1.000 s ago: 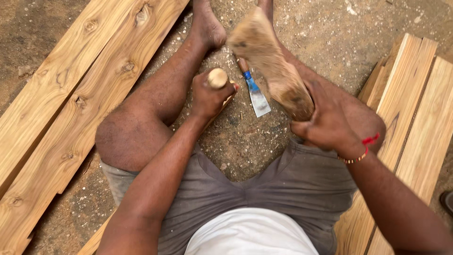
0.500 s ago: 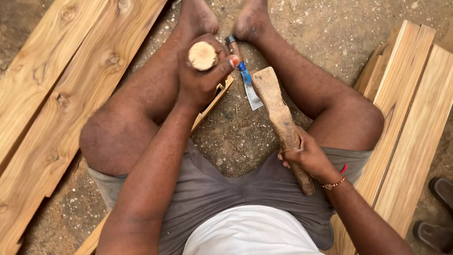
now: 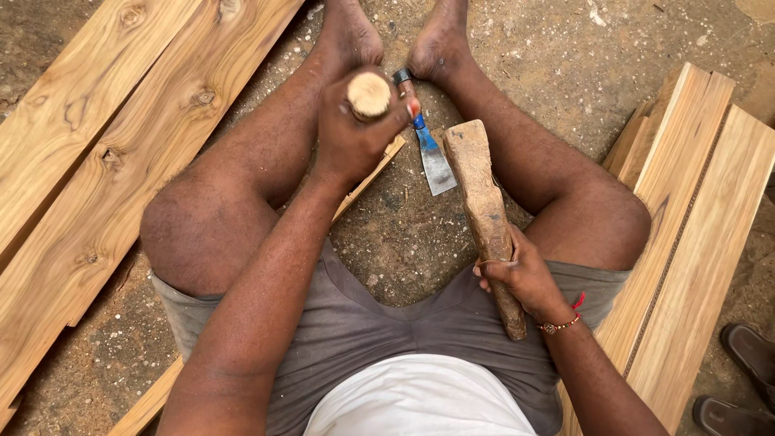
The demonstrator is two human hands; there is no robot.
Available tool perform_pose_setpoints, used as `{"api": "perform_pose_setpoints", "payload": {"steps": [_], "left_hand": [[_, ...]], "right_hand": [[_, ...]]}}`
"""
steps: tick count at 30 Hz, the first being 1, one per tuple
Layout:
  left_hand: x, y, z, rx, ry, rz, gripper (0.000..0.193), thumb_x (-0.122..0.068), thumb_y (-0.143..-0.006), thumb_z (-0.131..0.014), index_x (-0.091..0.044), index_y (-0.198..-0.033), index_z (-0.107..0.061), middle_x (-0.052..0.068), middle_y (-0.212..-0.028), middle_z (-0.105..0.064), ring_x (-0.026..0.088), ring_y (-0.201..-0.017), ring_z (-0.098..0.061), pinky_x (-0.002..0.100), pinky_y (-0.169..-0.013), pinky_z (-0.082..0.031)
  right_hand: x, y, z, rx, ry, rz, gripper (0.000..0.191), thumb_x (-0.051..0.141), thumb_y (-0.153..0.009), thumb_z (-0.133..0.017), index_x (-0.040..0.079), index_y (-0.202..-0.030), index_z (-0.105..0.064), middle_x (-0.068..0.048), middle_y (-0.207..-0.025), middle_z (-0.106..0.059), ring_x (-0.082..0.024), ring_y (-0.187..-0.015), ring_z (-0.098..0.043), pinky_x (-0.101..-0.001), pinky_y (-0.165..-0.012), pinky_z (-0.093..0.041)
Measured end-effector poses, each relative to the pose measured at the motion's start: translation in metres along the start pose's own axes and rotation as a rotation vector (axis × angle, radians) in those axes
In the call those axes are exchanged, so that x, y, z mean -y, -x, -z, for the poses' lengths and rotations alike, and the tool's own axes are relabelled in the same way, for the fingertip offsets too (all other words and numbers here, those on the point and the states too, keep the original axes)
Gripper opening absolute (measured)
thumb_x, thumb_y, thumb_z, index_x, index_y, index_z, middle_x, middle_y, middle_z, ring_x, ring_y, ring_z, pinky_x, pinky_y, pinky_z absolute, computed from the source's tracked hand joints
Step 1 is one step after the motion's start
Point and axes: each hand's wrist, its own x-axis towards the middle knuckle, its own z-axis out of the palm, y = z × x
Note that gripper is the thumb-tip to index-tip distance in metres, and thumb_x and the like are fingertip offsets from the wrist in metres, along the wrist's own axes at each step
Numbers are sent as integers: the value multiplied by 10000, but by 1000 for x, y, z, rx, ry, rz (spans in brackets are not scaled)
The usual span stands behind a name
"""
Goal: The person sits on the ground and uses a chisel and a wooden mallet to carve a mortise into a wooden plank.
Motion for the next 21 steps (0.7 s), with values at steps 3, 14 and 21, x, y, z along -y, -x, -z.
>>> {"api": "perform_pose_setpoints", "payload": {"steps": [3,14,21], "left_hand": [[-9,-2,2,34,-48,-169,356,-261,-1020,-768,-86,-1222,-534,43,-1137,-590,132,-1060,-651,344,-920,-641],[22,-35,-12,47,-21,-173,462,-416,-936,-856,-88,-1151,-612,21,-951,-713,132,-926,-780,325,-830,-656],[29,-41,-8,55,36,-162,368,-373,-947,-845,-68,-1023,-653,42,-830,-719,120,-800,-763,296,-738,-658]], "right_hand": [[1,2,-1,-9,-1,-7,672,-91,-759,-697,13,-1385,-474,-124,-838,-683,-171,-622,-654,-309,-554,-566],[-5,-1,1,-43,37,-59,751,-107,-763,-674,34,-1455,-419,-126,-841,-692,-175,-628,-671,-311,-559,-584],[-8,-2,1,-32,55,-39,743,-100,-766,-657,12,-1461,-419,-133,-844,-699,-180,-622,-672,-312,-540,-576]]}}
